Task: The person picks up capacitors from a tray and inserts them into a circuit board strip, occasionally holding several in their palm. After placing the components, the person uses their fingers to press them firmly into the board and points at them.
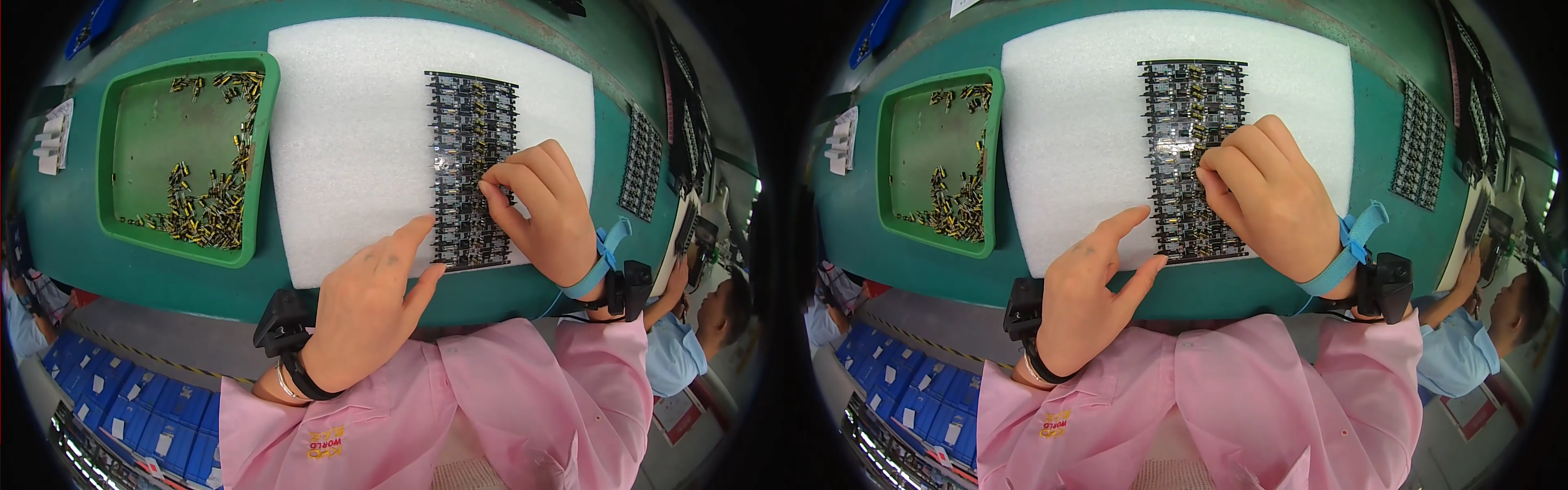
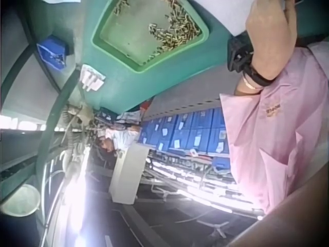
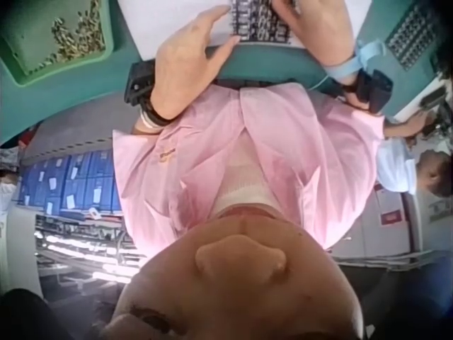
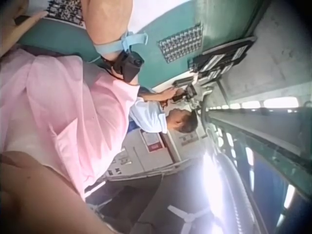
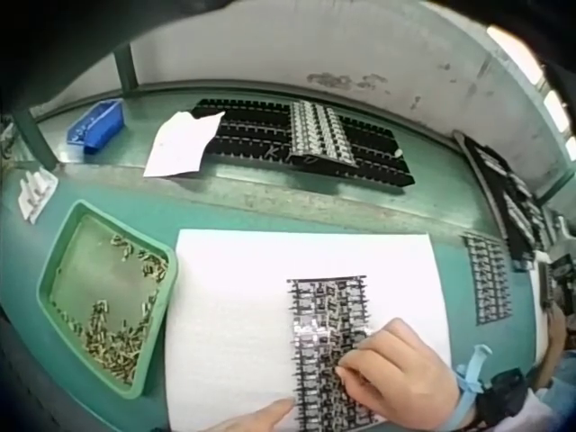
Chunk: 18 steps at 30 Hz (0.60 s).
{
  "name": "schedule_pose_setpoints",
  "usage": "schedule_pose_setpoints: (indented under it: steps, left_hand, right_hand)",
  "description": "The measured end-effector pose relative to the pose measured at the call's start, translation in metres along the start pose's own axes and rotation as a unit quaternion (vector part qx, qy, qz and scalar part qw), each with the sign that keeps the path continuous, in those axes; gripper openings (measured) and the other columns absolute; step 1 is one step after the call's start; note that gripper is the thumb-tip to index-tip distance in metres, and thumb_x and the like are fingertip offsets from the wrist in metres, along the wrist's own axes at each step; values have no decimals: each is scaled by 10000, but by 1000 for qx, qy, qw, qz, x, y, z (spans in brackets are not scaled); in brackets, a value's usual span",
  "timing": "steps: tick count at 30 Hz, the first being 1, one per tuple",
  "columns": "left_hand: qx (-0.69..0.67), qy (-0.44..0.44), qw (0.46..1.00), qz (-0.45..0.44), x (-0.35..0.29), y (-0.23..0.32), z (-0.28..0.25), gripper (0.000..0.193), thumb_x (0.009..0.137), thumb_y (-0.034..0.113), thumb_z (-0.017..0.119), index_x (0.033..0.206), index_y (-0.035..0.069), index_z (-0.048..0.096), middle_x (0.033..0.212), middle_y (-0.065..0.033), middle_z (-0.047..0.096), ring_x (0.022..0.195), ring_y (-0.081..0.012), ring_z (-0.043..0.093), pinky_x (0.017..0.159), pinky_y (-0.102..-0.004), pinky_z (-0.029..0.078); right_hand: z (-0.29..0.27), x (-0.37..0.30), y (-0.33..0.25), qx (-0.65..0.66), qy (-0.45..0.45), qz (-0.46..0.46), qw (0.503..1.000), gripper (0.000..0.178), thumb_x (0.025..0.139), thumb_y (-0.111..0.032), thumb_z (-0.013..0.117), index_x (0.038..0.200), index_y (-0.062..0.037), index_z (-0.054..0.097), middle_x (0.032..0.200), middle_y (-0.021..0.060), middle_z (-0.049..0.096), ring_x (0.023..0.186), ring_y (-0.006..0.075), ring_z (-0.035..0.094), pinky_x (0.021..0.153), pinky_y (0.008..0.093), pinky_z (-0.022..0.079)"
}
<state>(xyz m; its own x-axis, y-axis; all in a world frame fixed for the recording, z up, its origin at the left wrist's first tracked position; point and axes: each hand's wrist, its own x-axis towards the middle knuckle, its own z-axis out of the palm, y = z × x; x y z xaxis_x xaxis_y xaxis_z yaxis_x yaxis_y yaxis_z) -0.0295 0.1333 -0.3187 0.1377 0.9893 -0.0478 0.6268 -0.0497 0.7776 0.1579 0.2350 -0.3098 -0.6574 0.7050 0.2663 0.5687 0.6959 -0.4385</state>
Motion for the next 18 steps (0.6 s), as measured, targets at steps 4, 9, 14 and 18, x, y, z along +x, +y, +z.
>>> schedule_pose_setpoints:
  steps: [4, 9, 14, 18]
  left_hand:
    - [-3, 4, 1000, 3, 0, 0, 1, 444, 818, 149, 684, 1215, 32, 524, 850, -128, 637, 693, -285, 617, 602, -371, 486]
    - [-7, 10, 1000, 6, 1, 3, 1, 442, 816, 145, 684, 1214, 40, 524, 821, -122, 628, 680, -284, 611, 590, -373, 480]
    - [-1, 8, 1000, 2, 0, 7, 0, 445, 811, 139, 687, 1214, 48, 524, 817, -121, 627, 679, -286, 610, 587, -374, 478]
    - [-1, 23, 1000, 4, 0, 7, 3, 462, 764, 101, 730, 1190, 44, 562, 902, -99, 644, 624, -237, 566, 562, -335, 471]
  right_hand:
    - [0, 2, -1, -7, 0, -11, 1000, 205, 680, 78, 708, 842, 9, 604, 803, 94, 574, 735, 259, 527, 619, 340, 441]
    - [-4, 2, -2, -22, -11, -25, 999, 210, 695, 51, 711, 867, 0, 601, 818, 90, 545, 742, 259, 511, 624, 339, 448]
    - [-13, -4, 1, -2, -7, -14, 1000, 192, 711, 43, 704, 881, 1, 625, 806, 93, 549, 717, 257, 505, 615, 338, 438]
    - [-21, -13, 6, -3, 7, -16, 1000, 234, 703, 38, 690, 928, -6, 646, 805, 86, 541, 705, 250, 492, 607, 333, 433]
